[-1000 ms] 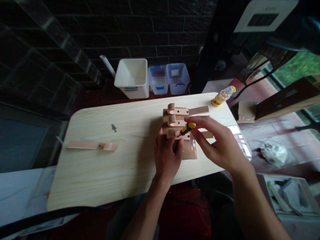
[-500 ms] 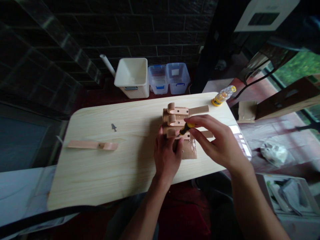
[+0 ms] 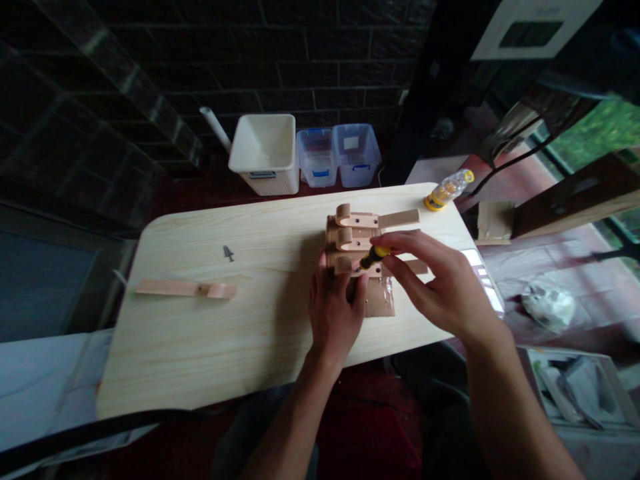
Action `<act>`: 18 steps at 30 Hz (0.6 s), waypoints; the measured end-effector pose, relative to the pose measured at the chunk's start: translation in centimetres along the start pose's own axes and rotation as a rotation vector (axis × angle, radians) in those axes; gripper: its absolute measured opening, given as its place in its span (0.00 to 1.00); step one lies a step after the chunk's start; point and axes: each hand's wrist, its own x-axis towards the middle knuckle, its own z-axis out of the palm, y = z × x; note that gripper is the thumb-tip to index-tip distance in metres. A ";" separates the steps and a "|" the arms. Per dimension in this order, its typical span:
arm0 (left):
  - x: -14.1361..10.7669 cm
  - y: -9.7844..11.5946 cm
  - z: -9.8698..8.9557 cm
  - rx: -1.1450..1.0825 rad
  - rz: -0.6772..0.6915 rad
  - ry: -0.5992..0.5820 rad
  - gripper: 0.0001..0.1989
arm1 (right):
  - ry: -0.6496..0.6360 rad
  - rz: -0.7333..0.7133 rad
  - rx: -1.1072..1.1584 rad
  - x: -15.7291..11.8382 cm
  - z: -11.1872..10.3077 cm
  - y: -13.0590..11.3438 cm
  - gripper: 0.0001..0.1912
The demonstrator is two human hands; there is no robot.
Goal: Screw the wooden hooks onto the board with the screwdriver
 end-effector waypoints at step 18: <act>-0.1 -0.2 0.1 -0.001 0.012 -0.004 0.18 | -0.002 -0.031 0.057 -0.1 -0.1 0.3 0.17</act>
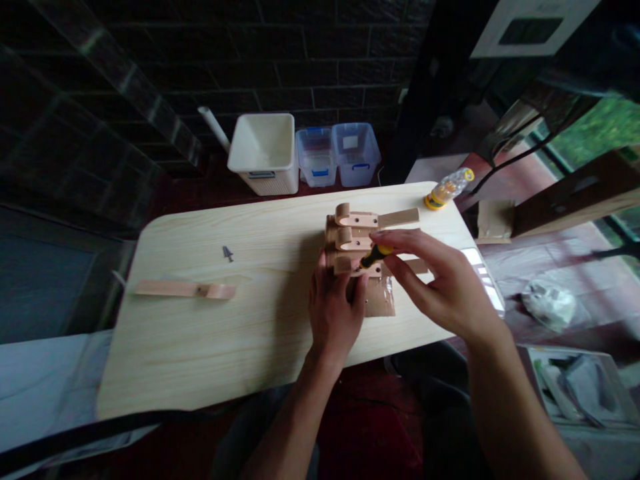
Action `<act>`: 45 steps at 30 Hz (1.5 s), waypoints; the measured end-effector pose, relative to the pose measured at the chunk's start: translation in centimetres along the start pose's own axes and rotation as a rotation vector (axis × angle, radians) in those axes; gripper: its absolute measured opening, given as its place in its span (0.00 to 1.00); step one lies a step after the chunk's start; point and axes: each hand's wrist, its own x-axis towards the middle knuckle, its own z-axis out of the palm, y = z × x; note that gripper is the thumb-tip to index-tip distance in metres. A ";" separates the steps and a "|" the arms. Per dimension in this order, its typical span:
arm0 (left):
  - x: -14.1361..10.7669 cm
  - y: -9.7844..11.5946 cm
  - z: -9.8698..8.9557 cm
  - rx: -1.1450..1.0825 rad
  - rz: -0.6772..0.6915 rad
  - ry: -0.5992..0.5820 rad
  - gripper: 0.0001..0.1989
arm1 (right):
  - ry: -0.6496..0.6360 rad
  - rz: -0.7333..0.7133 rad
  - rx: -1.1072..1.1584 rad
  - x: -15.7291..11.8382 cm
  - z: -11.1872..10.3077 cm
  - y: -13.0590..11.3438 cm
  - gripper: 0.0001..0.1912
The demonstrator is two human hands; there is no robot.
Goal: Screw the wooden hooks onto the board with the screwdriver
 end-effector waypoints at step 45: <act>0.0 0.1 -0.1 -0.009 -0.026 -0.014 0.16 | 0.002 -0.021 0.062 0.2 0.3 0.1 0.13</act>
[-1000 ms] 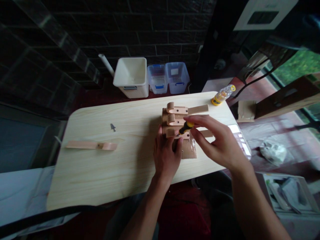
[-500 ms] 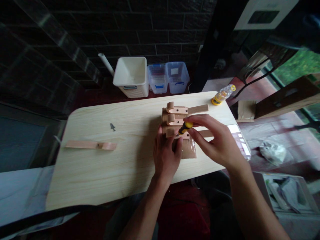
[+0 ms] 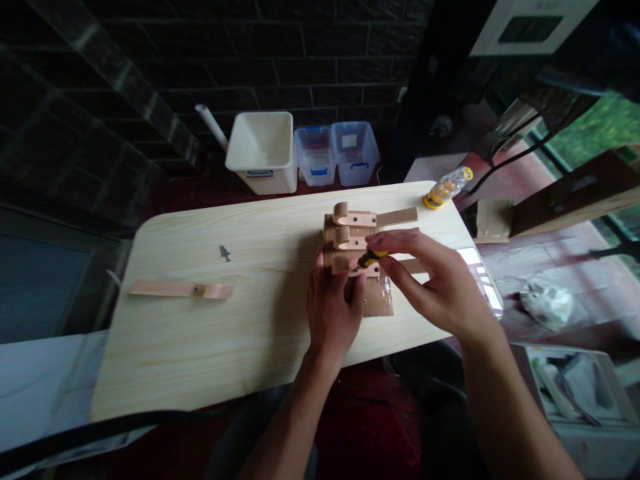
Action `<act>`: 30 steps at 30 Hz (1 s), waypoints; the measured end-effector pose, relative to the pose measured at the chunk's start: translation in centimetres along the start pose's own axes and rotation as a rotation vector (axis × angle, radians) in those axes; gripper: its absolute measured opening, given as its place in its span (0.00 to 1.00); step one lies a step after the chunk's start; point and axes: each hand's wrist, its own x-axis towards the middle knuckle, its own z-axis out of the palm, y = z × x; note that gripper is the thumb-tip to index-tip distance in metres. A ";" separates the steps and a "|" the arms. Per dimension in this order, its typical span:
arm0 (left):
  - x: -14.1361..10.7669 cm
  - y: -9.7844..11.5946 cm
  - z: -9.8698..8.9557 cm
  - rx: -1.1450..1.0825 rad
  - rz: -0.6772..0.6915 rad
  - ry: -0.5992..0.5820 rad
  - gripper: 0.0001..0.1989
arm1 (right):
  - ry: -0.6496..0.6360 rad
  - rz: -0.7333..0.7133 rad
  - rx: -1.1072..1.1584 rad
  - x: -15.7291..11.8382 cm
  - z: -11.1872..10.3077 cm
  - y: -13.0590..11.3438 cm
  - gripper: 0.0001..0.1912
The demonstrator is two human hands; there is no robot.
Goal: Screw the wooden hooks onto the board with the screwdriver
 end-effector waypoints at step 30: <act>0.0 0.0 0.2 -0.006 -0.003 0.007 0.16 | 0.009 0.019 0.012 -0.1 0.2 -0.1 0.12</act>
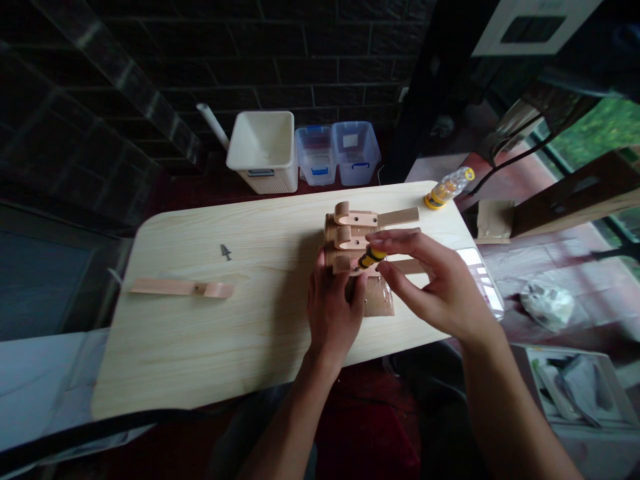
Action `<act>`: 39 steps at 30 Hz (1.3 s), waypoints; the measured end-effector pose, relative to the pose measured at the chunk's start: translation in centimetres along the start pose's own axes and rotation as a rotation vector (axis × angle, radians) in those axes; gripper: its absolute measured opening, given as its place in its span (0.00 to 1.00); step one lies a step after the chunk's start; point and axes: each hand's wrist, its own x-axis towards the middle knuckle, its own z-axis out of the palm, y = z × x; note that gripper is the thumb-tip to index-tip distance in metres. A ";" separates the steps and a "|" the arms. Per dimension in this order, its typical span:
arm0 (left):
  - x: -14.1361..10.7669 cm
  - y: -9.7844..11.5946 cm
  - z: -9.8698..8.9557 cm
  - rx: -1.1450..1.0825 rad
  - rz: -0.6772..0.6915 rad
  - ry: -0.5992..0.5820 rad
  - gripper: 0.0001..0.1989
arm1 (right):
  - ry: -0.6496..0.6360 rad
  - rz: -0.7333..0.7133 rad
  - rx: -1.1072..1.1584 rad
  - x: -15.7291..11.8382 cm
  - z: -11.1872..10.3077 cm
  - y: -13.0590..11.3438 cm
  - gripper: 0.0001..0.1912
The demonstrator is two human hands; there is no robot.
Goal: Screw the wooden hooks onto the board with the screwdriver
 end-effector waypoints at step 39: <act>0.0 0.0 0.0 0.010 0.004 0.005 0.17 | 0.059 0.053 0.109 -0.4 0.7 1.2 0.08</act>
